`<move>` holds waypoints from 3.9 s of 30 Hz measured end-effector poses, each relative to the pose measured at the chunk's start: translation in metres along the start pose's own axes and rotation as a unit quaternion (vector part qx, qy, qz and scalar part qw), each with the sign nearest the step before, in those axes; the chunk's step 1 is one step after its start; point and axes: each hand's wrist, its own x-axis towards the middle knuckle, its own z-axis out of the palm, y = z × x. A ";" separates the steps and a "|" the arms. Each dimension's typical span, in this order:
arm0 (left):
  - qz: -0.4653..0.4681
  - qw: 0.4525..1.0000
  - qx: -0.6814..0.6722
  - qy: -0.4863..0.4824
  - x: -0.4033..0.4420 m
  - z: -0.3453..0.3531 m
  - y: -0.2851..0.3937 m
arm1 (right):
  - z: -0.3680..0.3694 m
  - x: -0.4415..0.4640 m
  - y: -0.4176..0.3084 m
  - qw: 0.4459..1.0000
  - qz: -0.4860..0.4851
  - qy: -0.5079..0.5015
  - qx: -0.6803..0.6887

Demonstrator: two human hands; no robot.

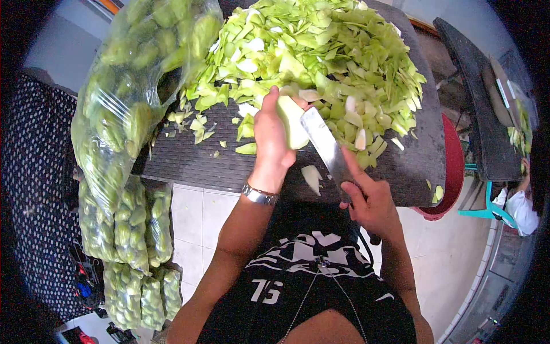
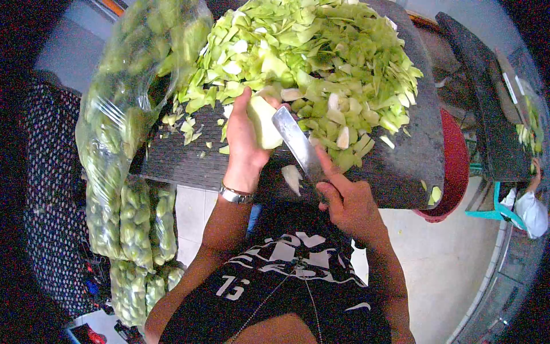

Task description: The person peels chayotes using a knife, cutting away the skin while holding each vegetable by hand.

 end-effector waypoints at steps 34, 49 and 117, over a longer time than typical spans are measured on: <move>-0.018 0.996 -0.076 -0.038 -0.002 0.011 -0.007 | -0.024 0.000 -0.002 0.947 0.156 -0.119 0.255; -0.011 0.991 -0.112 -0.077 -0.008 -0.003 -0.007 | -0.009 -0.006 -0.018 0.913 -0.091 0.047 -0.396; -0.116 0.874 0.035 -0.470 -0.006 0.146 -0.035 | -0.033 0.013 0.046 0.975 0.132 0.131 0.124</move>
